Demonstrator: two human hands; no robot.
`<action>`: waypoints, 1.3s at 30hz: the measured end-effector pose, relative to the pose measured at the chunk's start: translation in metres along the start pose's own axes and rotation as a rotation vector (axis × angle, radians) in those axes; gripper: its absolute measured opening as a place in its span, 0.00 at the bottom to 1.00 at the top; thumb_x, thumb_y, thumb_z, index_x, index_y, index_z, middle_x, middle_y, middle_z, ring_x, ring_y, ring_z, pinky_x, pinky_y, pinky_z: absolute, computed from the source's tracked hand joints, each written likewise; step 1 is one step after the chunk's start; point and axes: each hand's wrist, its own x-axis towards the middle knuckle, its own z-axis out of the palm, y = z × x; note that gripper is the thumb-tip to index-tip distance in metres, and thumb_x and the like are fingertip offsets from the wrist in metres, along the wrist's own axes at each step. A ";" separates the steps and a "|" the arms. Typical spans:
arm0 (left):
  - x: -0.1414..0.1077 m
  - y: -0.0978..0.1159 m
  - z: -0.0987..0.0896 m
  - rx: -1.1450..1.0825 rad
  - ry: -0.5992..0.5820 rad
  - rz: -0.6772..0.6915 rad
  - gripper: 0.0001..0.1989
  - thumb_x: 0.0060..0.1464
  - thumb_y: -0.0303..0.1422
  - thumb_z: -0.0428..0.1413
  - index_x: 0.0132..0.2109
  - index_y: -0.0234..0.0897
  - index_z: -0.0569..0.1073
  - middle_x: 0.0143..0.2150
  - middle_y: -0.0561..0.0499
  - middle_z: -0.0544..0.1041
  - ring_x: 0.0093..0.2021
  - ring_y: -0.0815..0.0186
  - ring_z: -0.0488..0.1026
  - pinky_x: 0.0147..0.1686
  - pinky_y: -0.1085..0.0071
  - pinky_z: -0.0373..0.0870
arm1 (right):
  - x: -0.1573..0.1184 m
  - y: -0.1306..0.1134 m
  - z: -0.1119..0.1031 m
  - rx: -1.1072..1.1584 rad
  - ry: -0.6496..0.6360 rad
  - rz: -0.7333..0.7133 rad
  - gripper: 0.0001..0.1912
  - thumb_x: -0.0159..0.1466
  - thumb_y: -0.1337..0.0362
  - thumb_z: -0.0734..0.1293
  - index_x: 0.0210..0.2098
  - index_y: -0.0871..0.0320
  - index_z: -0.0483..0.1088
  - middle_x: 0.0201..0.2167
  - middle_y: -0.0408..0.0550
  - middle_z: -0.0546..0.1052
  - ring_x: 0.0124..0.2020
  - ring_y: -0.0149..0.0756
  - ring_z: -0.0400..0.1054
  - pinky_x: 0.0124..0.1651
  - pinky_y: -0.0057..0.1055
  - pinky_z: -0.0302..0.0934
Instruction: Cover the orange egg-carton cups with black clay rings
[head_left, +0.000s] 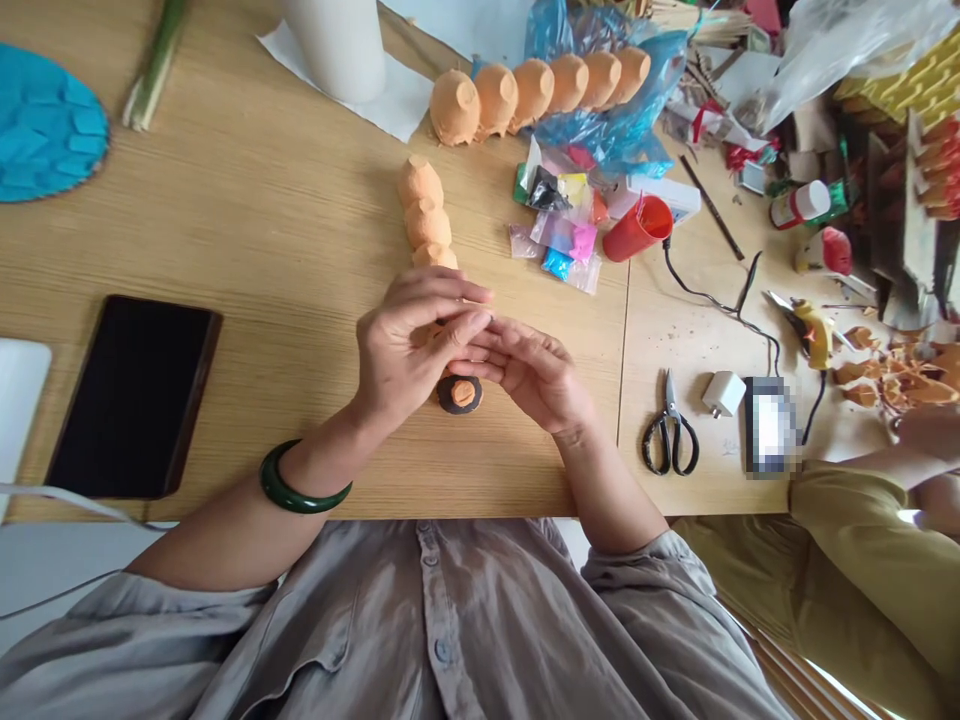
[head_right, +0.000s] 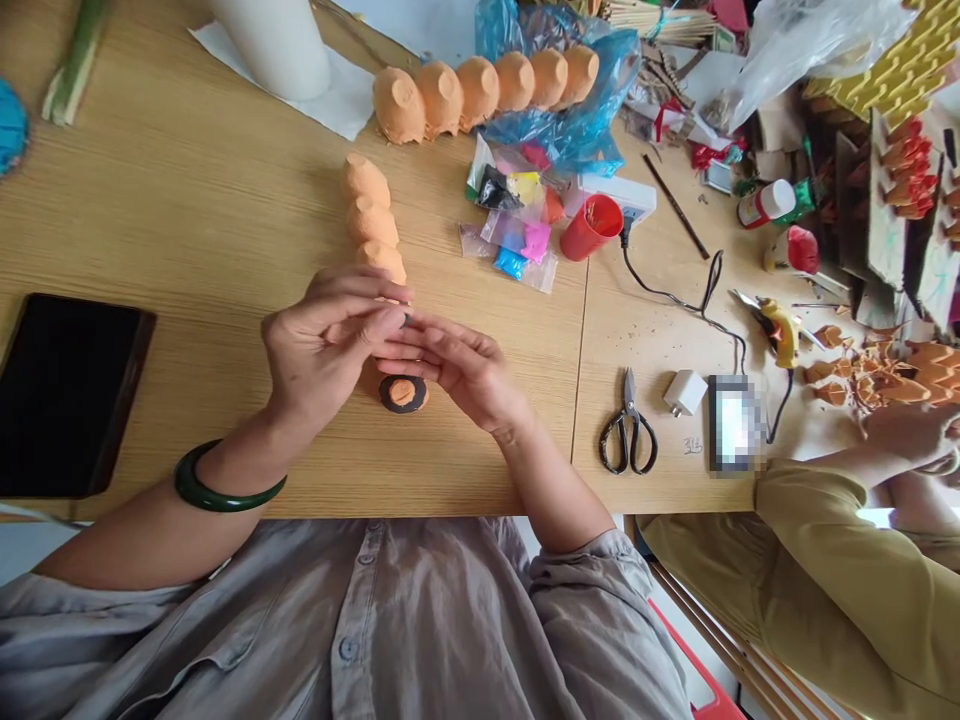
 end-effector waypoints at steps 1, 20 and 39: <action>-0.001 0.001 0.001 0.003 -0.021 0.029 0.10 0.74 0.45 0.62 0.44 0.51 0.86 0.49 0.52 0.89 0.61 0.55 0.83 0.67 0.47 0.81 | 0.000 0.002 -0.001 -0.012 -0.008 0.000 0.16 0.68 0.50 0.79 0.47 0.54 0.82 0.45 0.49 0.90 0.51 0.45 0.87 0.64 0.51 0.80; 0.000 0.007 -0.004 -0.091 -0.151 -0.146 0.14 0.73 0.47 0.62 0.47 0.47 0.89 0.48 0.50 0.90 0.54 0.55 0.87 0.61 0.56 0.85 | 0.002 0.001 -0.003 -0.135 0.038 -0.065 0.26 0.59 0.41 0.85 0.36 0.57 0.81 0.28 0.40 0.79 0.27 0.28 0.72 0.33 0.28 0.79; -0.004 0.006 -0.003 -0.256 -0.261 -0.306 0.20 0.69 0.49 0.67 0.59 0.44 0.87 0.44 0.47 0.89 0.49 0.54 0.88 0.52 0.53 0.91 | 0.002 0.000 -0.004 -0.104 0.013 -0.068 0.26 0.60 0.39 0.83 0.32 0.55 0.79 0.27 0.39 0.78 0.26 0.28 0.71 0.31 0.28 0.80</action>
